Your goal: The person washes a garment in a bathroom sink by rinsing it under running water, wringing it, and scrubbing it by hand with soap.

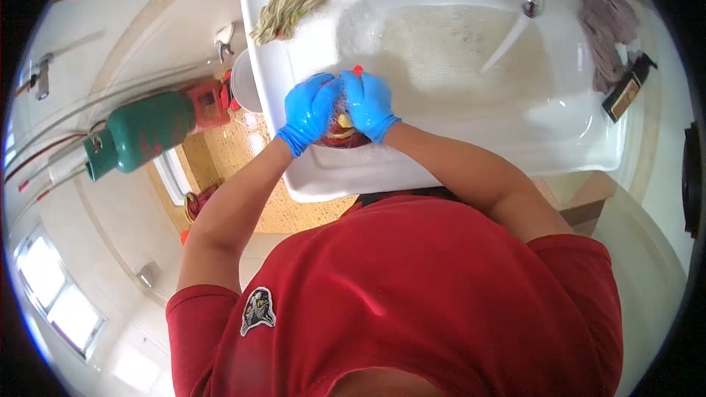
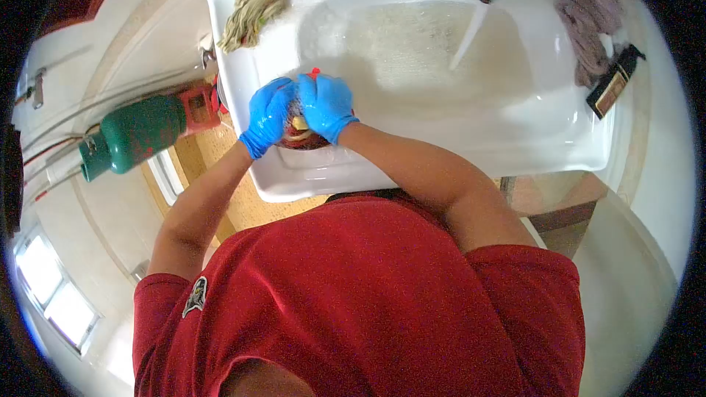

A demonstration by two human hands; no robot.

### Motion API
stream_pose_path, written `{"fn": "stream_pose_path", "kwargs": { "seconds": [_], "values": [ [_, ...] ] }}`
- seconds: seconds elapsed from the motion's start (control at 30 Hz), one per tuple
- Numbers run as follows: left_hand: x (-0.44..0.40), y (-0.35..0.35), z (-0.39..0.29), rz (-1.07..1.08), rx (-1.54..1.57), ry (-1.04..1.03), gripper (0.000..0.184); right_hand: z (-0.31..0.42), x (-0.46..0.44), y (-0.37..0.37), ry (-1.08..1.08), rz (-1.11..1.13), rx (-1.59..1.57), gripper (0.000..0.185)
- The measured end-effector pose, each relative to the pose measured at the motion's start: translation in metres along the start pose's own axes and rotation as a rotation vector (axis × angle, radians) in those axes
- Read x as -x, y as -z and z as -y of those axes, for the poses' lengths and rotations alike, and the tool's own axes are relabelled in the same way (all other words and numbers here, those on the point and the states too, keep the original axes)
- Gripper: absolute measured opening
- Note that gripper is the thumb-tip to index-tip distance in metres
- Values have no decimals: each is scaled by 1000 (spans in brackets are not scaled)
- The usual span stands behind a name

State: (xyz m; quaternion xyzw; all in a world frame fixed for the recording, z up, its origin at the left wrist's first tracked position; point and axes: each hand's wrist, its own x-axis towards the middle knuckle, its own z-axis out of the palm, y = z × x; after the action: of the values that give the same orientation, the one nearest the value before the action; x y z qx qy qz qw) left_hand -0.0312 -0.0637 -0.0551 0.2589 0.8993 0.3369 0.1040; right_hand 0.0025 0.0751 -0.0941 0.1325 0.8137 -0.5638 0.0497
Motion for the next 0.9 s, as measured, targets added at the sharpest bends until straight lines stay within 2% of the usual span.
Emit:
{"fn": "stream_pose_path", "kwargs": {
  "seconds": [0.03,0.07,0.17,0.2,0.3,0.33,0.37,0.43,0.47,0.57,0.7,0.77,0.8,0.87,0.9],
  "values": [
    [-6,1,-2,11,45,39,30,4,-2,1,-38,-11,14,42],
    [-11,4,-6,66,65,179,33,7,-5,3,-73,-24,30,44],
    [-26,4,0,43,161,189,33,8,-19,3,-96,-58,-14,51],
    [-27,2,1,-18,118,112,33,7,-26,6,-76,31,-21,55],
    [-25,-6,-1,-267,210,214,35,4,-39,15,-96,118,-29,55],
    [-23,-5,-11,-315,331,242,37,21,-27,37,-138,235,-99,57],
    [-21,-7,-4,-356,389,304,37,20,-15,41,38,188,-172,59],
    [-15,-14,1,-524,523,243,37,10,5,44,382,96,-307,64],
    [-9,-14,-17,-597,578,289,37,16,17,62,362,209,-133,73],
    [9,-13,-27,-532,739,305,37,24,50,86,87,315,45,75],
    [24,-13,-55,-518,723,262,45,-1,75,90,198,201,-344,62],
    [24,6,-91,-415,393,94,44,0,84,108,177,185,-781,53],
    [21,10,-106,-406,477,13,44,10,91,130,55,125,-767,46],
    [7,18,-129,-391,575,30,44,39,106,179,28,-27,-839,35],
    [2,23,-142,-383,605,19,45,38,102,203,59,8,-1002,32]
  ]
}}
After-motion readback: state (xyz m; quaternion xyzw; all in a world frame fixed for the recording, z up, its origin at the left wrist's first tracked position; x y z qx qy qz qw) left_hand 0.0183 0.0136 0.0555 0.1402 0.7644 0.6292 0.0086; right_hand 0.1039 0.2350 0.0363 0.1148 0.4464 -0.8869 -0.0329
